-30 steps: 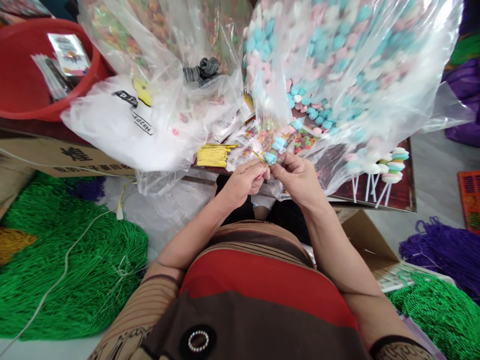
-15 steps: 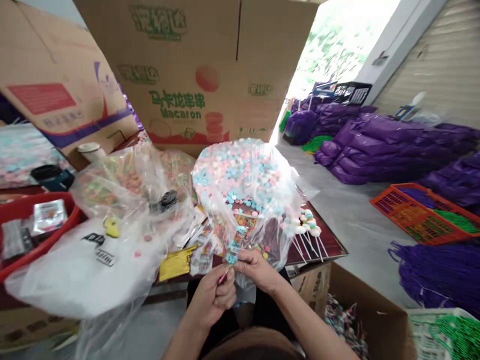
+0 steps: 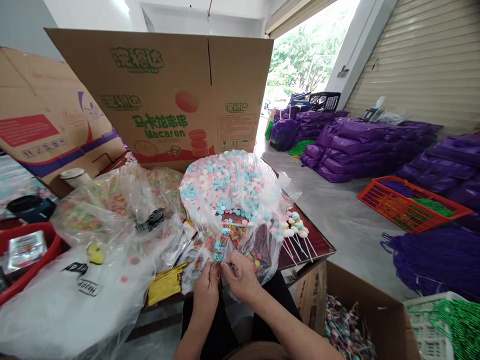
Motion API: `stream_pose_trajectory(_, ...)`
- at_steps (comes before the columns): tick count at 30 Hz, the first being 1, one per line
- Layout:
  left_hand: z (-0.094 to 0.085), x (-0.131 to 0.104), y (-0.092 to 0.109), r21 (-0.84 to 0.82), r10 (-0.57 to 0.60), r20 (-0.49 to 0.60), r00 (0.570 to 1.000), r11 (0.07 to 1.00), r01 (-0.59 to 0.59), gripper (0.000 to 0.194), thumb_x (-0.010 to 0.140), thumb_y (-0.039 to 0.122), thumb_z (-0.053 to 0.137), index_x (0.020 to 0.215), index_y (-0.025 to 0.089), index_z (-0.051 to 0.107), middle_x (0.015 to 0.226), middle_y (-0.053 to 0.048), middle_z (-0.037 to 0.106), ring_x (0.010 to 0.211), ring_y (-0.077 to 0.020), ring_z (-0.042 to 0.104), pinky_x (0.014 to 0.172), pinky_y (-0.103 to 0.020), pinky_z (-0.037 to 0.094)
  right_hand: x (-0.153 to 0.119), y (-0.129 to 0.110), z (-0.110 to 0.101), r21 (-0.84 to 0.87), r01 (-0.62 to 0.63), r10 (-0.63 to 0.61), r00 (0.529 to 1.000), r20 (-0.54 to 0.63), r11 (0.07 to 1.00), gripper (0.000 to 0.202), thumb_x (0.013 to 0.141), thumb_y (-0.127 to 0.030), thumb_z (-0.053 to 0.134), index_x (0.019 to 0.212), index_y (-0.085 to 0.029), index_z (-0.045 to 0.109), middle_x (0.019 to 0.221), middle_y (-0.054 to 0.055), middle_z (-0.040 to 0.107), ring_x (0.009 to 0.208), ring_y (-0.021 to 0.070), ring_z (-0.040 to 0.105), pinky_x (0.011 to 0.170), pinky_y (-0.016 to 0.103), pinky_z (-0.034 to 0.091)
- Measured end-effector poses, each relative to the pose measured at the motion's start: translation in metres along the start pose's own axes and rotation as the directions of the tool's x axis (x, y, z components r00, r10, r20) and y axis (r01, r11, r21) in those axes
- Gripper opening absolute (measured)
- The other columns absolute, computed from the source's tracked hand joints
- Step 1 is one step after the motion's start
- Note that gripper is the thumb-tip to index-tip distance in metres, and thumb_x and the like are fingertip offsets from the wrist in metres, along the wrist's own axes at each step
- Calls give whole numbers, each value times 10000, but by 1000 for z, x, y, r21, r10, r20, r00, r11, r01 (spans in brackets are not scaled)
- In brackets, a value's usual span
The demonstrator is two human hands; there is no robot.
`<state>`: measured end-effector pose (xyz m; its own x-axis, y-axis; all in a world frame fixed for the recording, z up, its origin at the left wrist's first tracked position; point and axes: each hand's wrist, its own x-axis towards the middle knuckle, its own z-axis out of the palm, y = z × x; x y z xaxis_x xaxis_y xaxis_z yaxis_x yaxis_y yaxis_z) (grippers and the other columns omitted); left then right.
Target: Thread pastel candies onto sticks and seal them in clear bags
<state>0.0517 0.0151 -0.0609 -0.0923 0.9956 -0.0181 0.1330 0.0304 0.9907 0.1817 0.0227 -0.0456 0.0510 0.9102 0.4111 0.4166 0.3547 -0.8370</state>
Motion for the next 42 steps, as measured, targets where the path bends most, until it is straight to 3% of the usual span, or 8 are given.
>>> stream_pose_trajectory(3, -1, 2, 1, 267, 203, -55, 978, 946, -182, 388, 922, 562, 493, 908, 213, 662, 733, -45, 680, 639, -207, 601, 628, -319, 452, 1, -2, -2, 150, -181, 170, 982, 81, 972, 262, 881, -368, 542, 677, -205, 533, 676, -5, 558, 670, 141, 508, 660, 276, 401)
stream_pose_trajectory(7, -3, -5, 18, 324, 231, 12, 973, 920, -223, 359, 987, 438, 407, 1003, 186, 662, 764, -53, 707, 666, -201, 644, 658, -306, 488, -1, -13, -12, 387, -455, 390, 890, 238, 802, 377, 841, -534, 629, 685, -196, 567, 648, -28, 539, 631, 120, 484, 640, 259, 413)
stream_pose_trajectory(14, 1, -8, 28, 569, 167, 67, 984, 804, -175, 257, 1006, 318, 448, 1077, 187, 658, 769, -48, 681, 702, -196, 643, 651, -282, 382, -1, -14, -24, 312, -421, 359, 902, 239, 851, 294, 783, -495, 724, 815, -203, 705, 772, 5, 685, 734, 152, 581, 731, 282, 487)
stream_pose_trajectory(19, 6, -14, 31, 113, 9, 189, 982, 993, -31, 171, 993, 320, 463, 1045, 200, 573, 643, 43, 501, 569, -120, 471, 580, -245, 349, -2, -13, -29, 199, -356, 328, 931, 159, 913, 331, 826, -527, 693, 751, -205, 669, 642, -19, 602, 622, 129, 503, 618, 267, 428)
stream_pose_trajectory(23, 12, -17, 32, -312, -34, 286, 958, 942, 127, 234, 973, 424, 496, 1070, 215, 540, 603, 87, 328, 493, -94, 299, 464, -221, 250, -4, -13, -26, 142, -324, 310, 944, 112, 935, 381, 830, -565, 695, 716, -208, 624, 603, -31, 573, 597, 121, 485, 593, 259, 396)
stream_pose_trajectory(26, 13, -17, 32, -368, -13, 235, 972, 924, 102, 331, 943, 514, 558, 1097, 220, 549, 630, 88, 338, 492, -84, 271, 460, -225, 247, -3, -13, -23, 240, -357, 335, 934, 128, 903, 445, 821, -626, 692, 699, -210, 592, 584, -41, 555, 573, 115, 494, 588, 257, 406)
stream_pose_trajectory(32, -9, -8, 41, 21, 128, 363, 923, 989, -146, 493, 932, 643, 550, 1098, 181, 600, 615, 69, 462, 550, -107, 422, 575, -253, 354, 11, -25, -43, 169, -315, 261, 924, 279, 934, 503, 825, -656, 700, 656, -198, 577, 563, -49, 514, 544, 92, 422, 548, 247, 333)
stream_pose_trajectory(42, -21, -5, 36, 472, 355, 366, 860, 726, -500, 568, 1035, 612, 301, 1128, 174, 651, 848, -79, 709, 763, -212, 675, 685, -293, 418, 16, -30, -56, -132, 41, 2, 951, 308, 990, 523, 944, -578, 600, 586, -225, 455, 562, -30, 452, 584, 122, 437, 605, 287, 327)
